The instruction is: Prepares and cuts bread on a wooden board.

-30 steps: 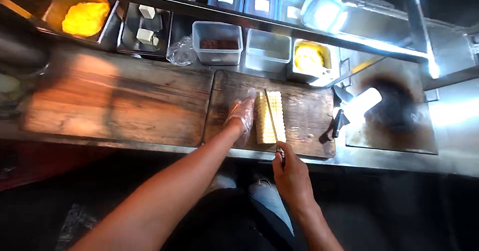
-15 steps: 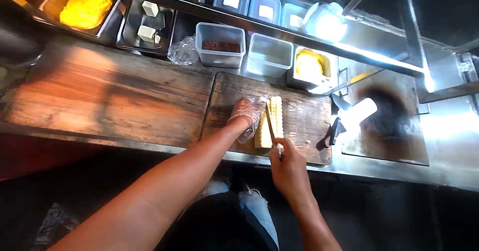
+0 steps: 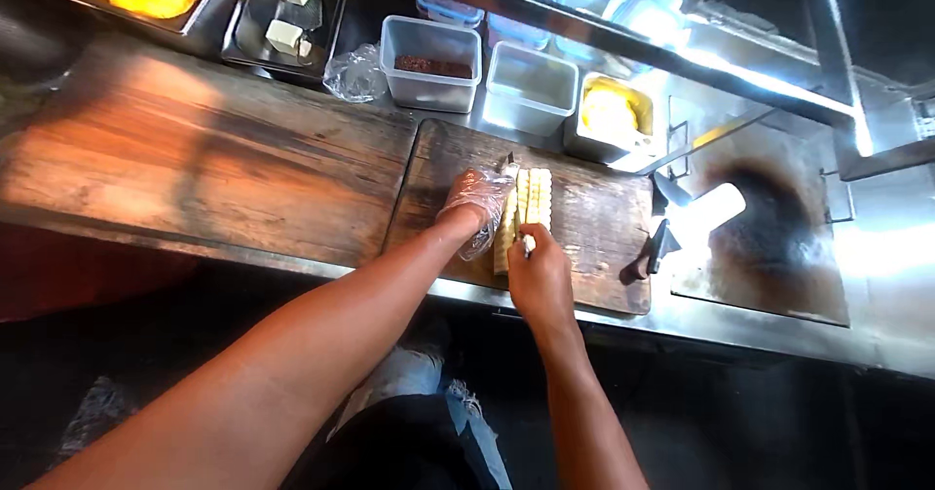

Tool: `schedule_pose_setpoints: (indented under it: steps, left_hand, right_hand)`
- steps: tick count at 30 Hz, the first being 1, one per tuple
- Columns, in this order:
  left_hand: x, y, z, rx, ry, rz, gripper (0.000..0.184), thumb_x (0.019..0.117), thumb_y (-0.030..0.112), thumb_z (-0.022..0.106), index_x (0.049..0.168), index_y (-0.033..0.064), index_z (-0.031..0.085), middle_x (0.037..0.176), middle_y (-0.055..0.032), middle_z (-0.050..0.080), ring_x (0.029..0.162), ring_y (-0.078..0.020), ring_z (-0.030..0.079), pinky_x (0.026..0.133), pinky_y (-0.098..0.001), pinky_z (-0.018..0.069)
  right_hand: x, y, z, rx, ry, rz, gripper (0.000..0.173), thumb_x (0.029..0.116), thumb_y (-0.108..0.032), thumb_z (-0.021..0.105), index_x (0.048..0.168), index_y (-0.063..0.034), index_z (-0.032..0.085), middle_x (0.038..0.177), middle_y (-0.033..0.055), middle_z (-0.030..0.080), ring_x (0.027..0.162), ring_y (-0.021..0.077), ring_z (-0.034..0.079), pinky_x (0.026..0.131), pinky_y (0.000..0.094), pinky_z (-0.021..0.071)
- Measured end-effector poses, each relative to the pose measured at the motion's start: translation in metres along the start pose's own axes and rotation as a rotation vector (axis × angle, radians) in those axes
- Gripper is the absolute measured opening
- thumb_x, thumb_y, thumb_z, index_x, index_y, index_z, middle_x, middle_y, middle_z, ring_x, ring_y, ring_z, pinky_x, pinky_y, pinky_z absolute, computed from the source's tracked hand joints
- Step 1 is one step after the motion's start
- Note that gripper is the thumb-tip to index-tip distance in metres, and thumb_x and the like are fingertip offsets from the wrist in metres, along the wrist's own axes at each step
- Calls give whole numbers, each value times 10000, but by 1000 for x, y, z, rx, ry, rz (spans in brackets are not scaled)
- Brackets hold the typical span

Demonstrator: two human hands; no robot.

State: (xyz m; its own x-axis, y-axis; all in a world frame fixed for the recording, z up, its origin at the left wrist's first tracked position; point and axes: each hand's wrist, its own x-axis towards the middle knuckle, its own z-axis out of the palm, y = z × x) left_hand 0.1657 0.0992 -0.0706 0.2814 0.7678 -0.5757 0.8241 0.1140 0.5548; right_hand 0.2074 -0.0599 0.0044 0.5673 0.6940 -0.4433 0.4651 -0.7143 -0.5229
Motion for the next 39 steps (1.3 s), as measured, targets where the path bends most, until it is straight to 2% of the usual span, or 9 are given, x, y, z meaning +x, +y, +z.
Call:
schedule_pose_setpoints:
  steps: [4,7,10,14,19,25,29,35,39]
  left_hand:
    - [14,-19,5,-111,-21,0,626,935,705,553,1142,145,743,1134,-147,728,1101,-319,688,974,-603,532]
    - [-13,-25,16,-275,-61,-28,713,931,777,474,1100,139,742,1025,-164,718,899,-321,706,793,-591,573]
    - [-26,-31,27,-289,-52,-45,650,973,724,446,1048,167,773,1032,-138,740,979,-314,712,855,-611,559]
    - [-24,-35,32,-309,-52,-3,591,1008,665,446,1132,181,761,1106,-117,738,1065,-281,699,928,-592,544]
    - [-22,-33,37,-374,-14,1,562,1012,644,466,1094,172,760,1003,-114,735,918,-259,717,824,-543,584]
    - [-15,-39,37,-354,-46,48,574,1009,672,440,1109,206,759,1021,-96,739,907,-245,719,822,-543,583]
    - [-15,-43,42,-406,-51,54,556,1001,659,477,1110,195,764,1004,-92,743,906,-233,723,833,-532,588]
    - [-12,-44,38,-357,-80,47,590,983,701,460,1055,199,761,964,-98,739,863,-243,729,788,-545,598]
    - [-14,-43,40,-312,-60,73,613,991,702,436,1055,189,766,1000,-104,744,928,-257,726,839,-563,584]
  right_hand:
    - [-99,47,12,67,149,-127,304,987,-201,591,1277,-154,671,666,-50,617,500,62,543,470,287,511]
    - [-71,41,23,67,167,-117,301,1023,-202,563,1296,-110,650,668,41,630,498,177,577,468,406,521]
    - [-46,32,19,65,70,-86,330,1066,-258,500,1387,-199,547,679,77,602,477,232,555,414,443,487]
    - [-121,74,37,105,236,-218,308,970,-158,597,1262,-103,679,719,-39,645,528,48,561,483,270,530]
    - [-45,55,39,51,177,-189,338,1040,-171,530,1356,-78,607,766,114,656,576,250,615,518,472,536]
    - [-120,100,61,90,316,-302,330,951,-124,611,1268,-62,680,780,-15,675,570,43,585,525,250,553]
    - [-40,77,66,65,290,-276,315,1004,-142,579,1294,-44,654,772,96,674,578,204,614,546,429,547]
    - [-96,108,83,61,368,-284,200,954,-144,629,1137,-82,684,721,-21,645,534,71,580,489,283,541]
    - [-36,86,84,74,329,-283,203,1008,-151,589,1166,-40,651,736,83,646,561,206,611,506,418,537]
